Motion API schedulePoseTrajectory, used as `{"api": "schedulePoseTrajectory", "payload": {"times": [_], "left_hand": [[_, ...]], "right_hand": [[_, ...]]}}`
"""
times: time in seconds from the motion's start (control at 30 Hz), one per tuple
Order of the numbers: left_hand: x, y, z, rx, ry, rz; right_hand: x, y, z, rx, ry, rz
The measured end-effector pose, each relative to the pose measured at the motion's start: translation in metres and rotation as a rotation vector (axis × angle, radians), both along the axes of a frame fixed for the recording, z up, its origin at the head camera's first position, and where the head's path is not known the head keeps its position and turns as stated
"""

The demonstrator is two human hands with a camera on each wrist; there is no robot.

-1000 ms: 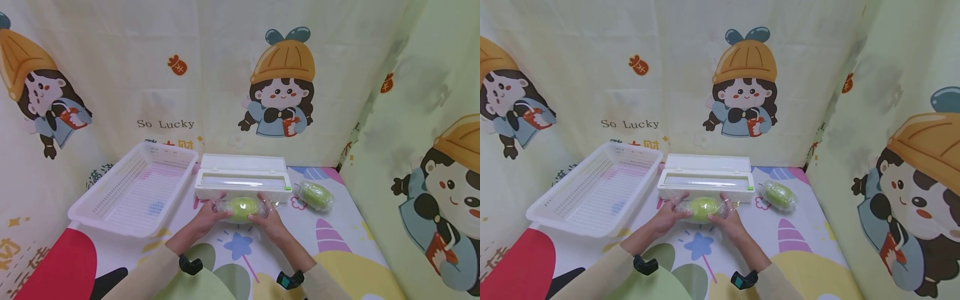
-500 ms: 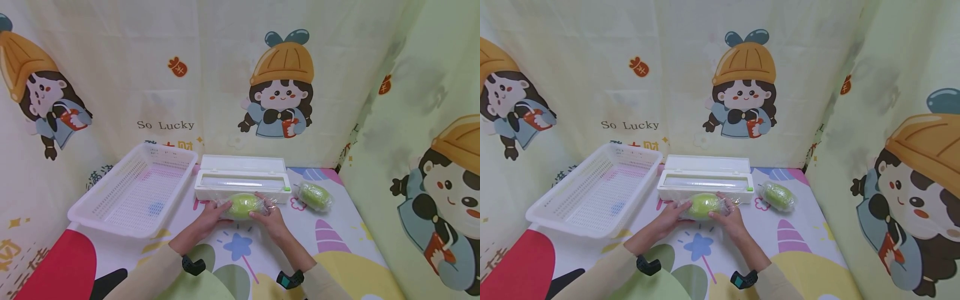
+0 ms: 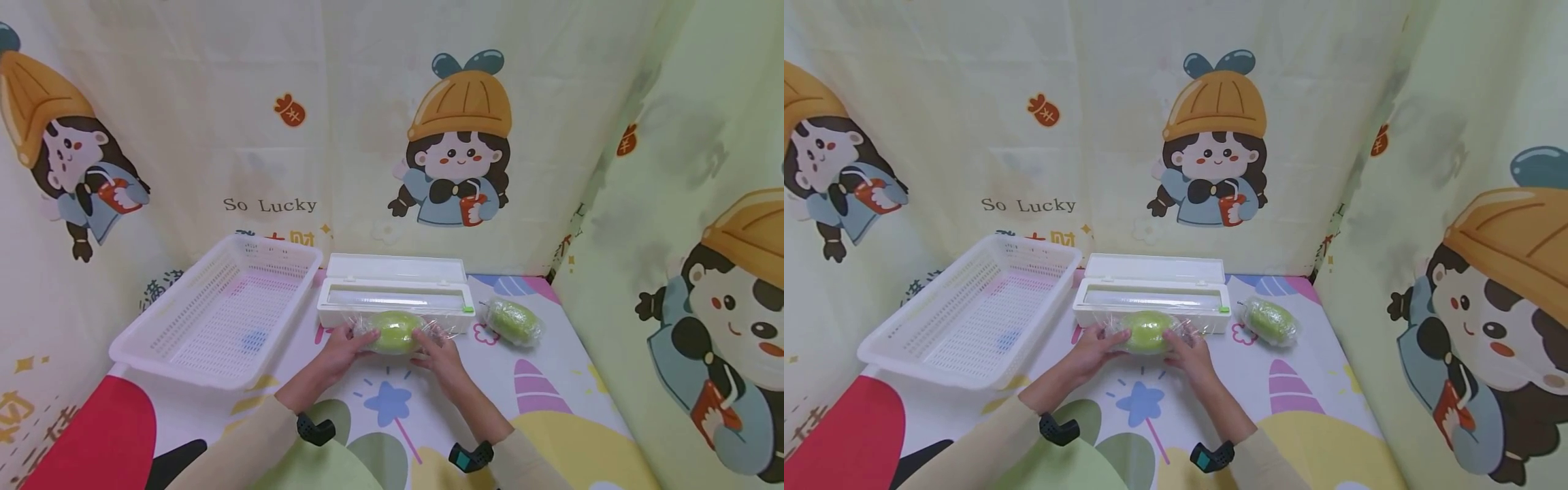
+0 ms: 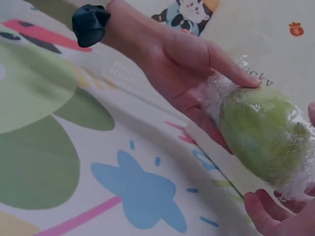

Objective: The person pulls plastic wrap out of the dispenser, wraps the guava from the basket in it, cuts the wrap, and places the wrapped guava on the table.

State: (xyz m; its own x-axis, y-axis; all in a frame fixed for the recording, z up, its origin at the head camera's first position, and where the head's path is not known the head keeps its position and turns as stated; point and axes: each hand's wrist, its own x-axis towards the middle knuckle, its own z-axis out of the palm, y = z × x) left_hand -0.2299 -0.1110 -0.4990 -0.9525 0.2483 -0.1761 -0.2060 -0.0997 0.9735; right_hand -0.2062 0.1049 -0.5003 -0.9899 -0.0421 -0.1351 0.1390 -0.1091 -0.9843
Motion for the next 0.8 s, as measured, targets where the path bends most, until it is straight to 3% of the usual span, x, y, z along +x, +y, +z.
{"api": "schedulePoseTrajectory", "payload": {"times": [0.23, 0.57, 0.8], "left_hand": [[0.0, -0.002, 0.003, -0.006, 0.014, 0.008], [-0.001, -0.004, 0.013, 0.06, 0.093, -0.058], [0.0, -0.009, 0.007, -0.021, 0.113, -0.085]], "right_hand": [[-0.003, 0.001, 0.002, -0.021, -0.005, 0.001], [-0.003, 0.004, 0.005, -0.084, 0.036, 0.025], [-0.001, 0.011, 0.0, -0.026, 0.03, 0.051]]}}
